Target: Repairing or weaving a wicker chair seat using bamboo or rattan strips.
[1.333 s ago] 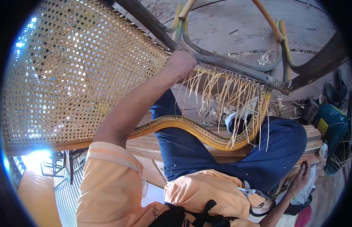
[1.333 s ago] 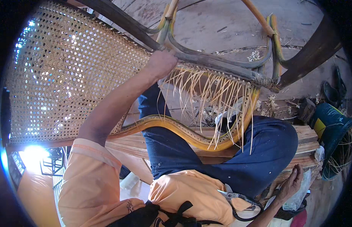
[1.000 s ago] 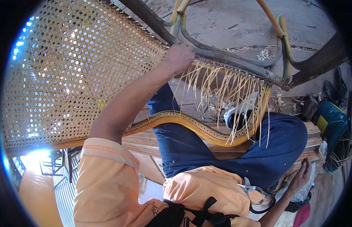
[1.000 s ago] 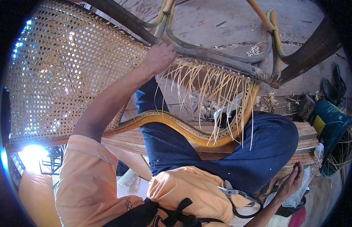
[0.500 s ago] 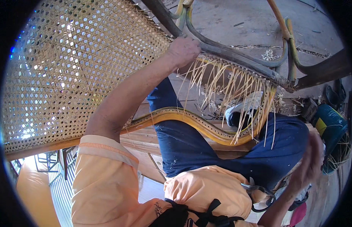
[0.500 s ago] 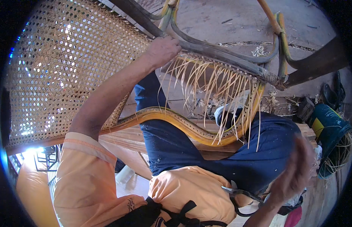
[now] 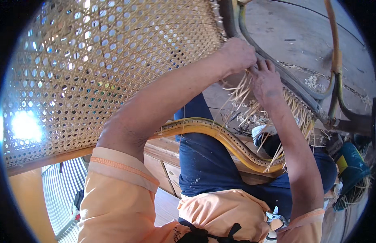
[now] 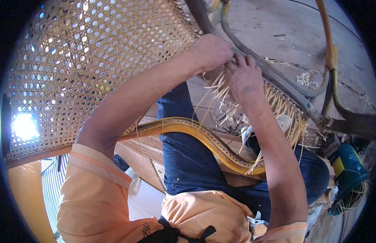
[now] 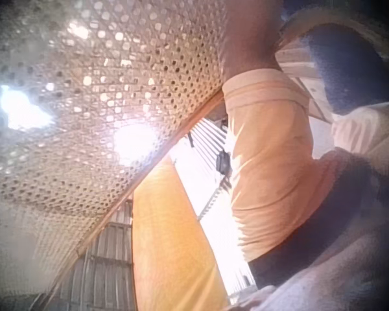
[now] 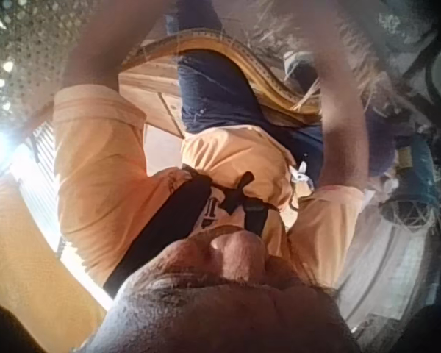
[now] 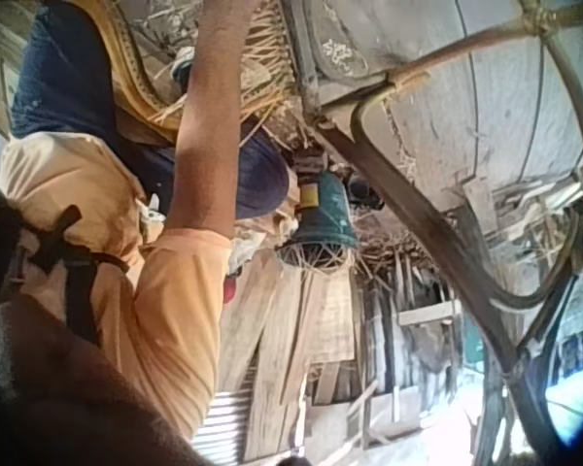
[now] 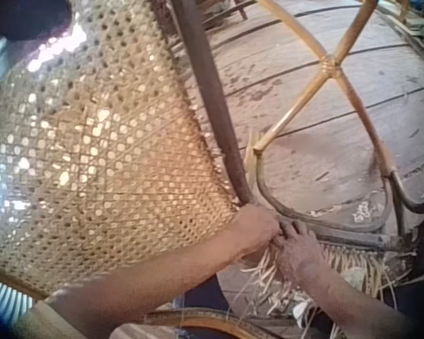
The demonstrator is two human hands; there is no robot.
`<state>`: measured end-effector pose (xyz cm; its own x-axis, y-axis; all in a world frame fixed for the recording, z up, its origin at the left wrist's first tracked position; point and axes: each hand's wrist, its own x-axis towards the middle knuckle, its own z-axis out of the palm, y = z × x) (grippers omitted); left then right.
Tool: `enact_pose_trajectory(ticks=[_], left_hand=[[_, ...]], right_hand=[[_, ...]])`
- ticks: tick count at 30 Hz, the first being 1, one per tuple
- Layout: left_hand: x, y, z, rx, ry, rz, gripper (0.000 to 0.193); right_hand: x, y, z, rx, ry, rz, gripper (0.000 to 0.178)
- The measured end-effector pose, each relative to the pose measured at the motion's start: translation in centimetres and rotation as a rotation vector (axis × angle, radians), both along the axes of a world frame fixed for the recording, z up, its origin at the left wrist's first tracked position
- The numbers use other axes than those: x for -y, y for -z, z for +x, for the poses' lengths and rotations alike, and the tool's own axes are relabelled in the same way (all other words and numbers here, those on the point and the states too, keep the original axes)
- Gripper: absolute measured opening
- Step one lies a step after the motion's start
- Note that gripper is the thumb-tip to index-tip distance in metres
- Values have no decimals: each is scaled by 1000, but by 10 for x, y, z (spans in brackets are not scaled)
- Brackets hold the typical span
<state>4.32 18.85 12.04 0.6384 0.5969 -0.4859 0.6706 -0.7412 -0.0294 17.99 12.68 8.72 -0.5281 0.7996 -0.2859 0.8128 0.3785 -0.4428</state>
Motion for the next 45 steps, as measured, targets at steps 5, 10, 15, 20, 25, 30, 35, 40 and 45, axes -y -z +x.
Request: enact_pose_trajectory(ticks=[5,10,15,20,25,30,35,40,45], left_hand=[[0,5,-2,32,0,8,14],[-3,3,4,26,-2,-24,15],[-2,-1,1,69,-36,-15,15],[-3,-5,5,76,5,-44,14],[2,-10,11,43,56,-28,13],[11,-4,19,54,47,8,12],[23,-7,24,-127,-97,-88,12],[32,12,2,-78,-204,13,16],[50,16,23,-1,-452,127,21]], right_hand=[[7,-7,-5,102,-38,21,42],[11,-2,-6,78,37,104,41],[12,0,-12,101,33,161,40],[17,10,-14,92,67,230,38],[23,13,-12,48,103,271,38],[29,-5,7,19,108,237,40],[31,-65,72,-110,178,235,39],[57,-122,198,-165,476,235,27],[160,-146,276,-6,727,60,26]])
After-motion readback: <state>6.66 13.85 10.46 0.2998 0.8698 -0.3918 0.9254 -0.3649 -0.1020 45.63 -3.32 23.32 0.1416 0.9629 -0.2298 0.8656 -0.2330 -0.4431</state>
